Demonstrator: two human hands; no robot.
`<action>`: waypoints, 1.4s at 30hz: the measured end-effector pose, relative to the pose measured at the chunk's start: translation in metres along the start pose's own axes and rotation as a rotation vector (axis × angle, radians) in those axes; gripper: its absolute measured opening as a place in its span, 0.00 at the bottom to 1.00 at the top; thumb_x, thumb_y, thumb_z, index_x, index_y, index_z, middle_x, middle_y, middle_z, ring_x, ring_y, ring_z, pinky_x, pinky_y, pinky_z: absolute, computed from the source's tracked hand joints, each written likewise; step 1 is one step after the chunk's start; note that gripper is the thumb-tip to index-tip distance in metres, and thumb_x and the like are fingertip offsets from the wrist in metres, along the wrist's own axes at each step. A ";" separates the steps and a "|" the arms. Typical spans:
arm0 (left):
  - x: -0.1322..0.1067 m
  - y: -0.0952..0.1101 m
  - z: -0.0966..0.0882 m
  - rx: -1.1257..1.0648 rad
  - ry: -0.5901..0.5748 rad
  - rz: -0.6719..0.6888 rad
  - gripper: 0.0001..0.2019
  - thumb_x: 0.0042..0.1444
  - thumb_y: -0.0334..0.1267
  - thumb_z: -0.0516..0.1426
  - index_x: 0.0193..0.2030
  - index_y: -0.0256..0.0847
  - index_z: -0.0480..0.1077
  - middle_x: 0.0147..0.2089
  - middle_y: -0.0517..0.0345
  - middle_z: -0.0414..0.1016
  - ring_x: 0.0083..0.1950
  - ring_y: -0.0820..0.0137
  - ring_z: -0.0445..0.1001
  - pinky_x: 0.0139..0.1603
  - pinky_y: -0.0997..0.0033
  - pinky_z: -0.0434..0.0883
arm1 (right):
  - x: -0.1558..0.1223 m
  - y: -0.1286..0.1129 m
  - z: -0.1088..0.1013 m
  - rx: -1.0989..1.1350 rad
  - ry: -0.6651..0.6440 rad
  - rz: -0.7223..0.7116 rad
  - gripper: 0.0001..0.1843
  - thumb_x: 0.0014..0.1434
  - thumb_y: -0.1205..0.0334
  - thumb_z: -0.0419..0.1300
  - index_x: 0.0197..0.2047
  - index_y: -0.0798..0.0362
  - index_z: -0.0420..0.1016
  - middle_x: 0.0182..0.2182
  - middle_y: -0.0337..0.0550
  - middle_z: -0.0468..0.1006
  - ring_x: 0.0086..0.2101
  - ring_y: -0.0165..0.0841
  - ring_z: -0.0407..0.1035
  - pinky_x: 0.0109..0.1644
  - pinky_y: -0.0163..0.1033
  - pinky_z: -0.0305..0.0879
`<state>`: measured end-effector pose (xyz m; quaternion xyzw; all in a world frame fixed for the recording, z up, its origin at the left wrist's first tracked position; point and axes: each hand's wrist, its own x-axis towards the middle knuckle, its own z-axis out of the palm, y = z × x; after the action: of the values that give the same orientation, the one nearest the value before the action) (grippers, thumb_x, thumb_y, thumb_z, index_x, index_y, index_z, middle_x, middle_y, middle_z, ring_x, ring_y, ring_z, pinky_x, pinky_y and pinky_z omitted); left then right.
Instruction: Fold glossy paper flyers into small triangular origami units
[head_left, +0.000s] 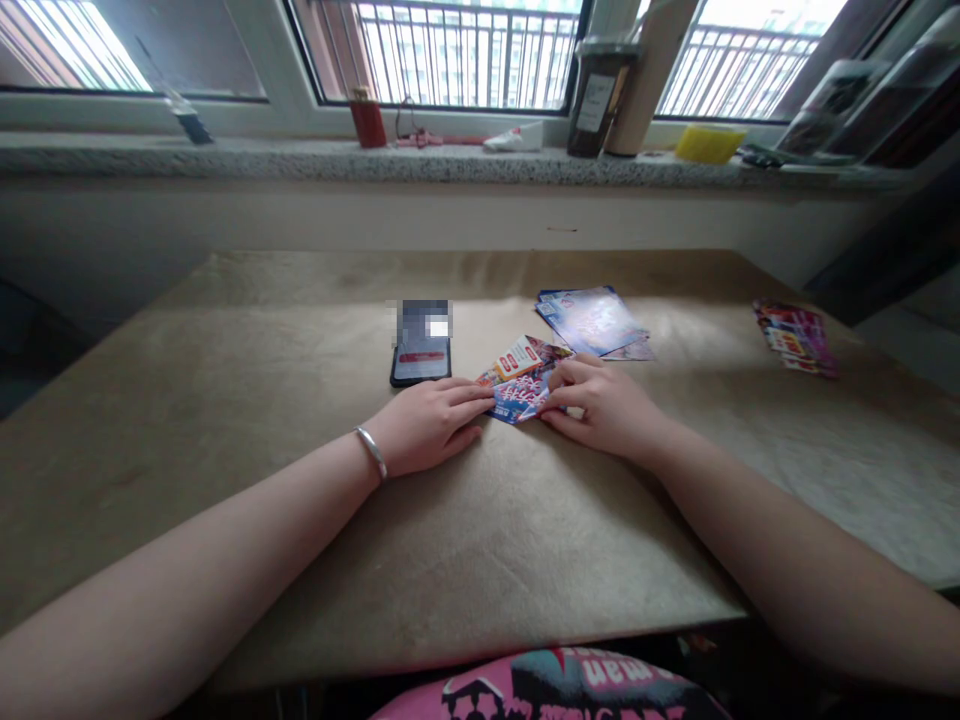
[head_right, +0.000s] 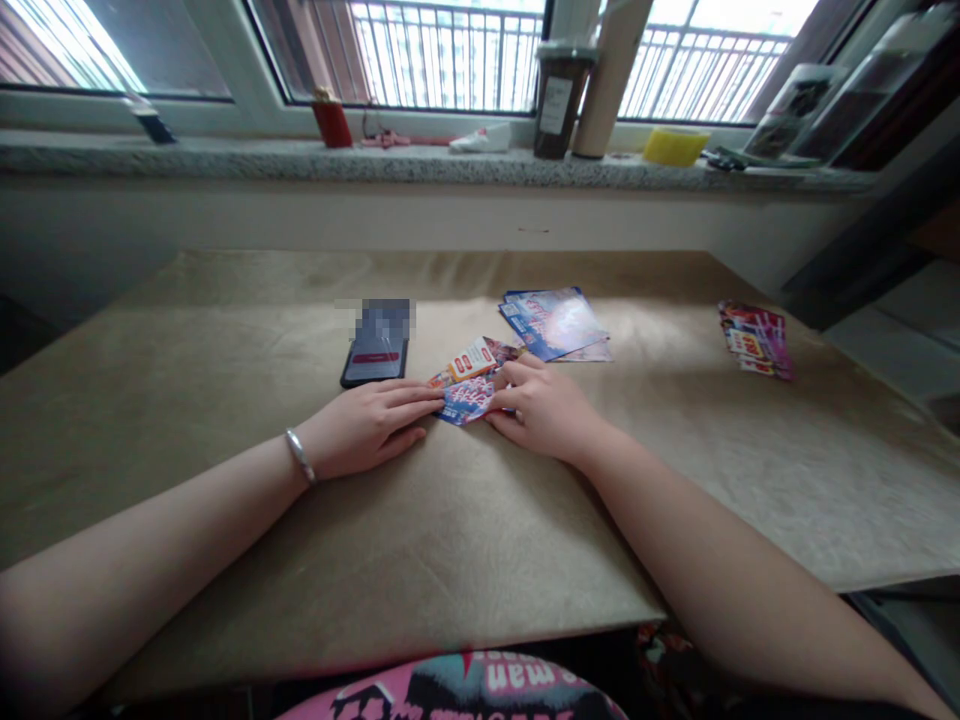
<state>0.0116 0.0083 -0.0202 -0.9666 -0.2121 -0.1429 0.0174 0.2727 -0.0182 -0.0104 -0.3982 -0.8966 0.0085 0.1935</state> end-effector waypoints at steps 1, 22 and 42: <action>0.000 0.000 -0.001 -0.004 -0.008 0.008 0.17 0.62 0.37 0.50 0.55 0.34 0.67 0.57 0.48 0.70 0.57 0.63 0.69 0.58 0.60 0.69 | 0.001 0.001 0.000 0.057 -0.013 -0.003 0.09 0.58 0.62 0.57 0.33 0.50 0.79 0.36 0.45 0.78 0.39 0.36 0.68 0.46 0.43 0.65; -0.001 0.007 0.000 -0.223 -0.145 0.034 0.25 0.59 0.34 0.52 0.64 0.38 0.55 0.63 0.47 0.63 0.61 0.64 0.66 0.59 0.64 0.66 | -0.002 0.028 -0.001 0.487 -0.224 0.479 0.14 0.58 0.54 0.50 0.29 0.53 0.69 0.24 0.38 0.72 0.25 0.30 0.64 0.29 0.34 0.57; 0.000 0.012 0.004 -0.157 -0.093 0.041 0.21 0.61 0.34 0.50 0.61 0.34 0.60 0.63 0.46 0.62 0.63 0.62 0.63 0.62 0.61 0.65 | 0.003 0.019 0.003 -0.002 -0.240 0.454 0.09 0.59 0.57 0.52 0.32 0.52 0.68 0.30 0.44 0.76 0.27 0.32 0.65 0.29 0.35 0.53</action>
<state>0.0173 -0.0025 -0.0237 -0.9747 -0.1810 -0.1138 -0.0653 0.2834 -0.0030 -0.0151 -0.5858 -0.8007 0.0978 0.0786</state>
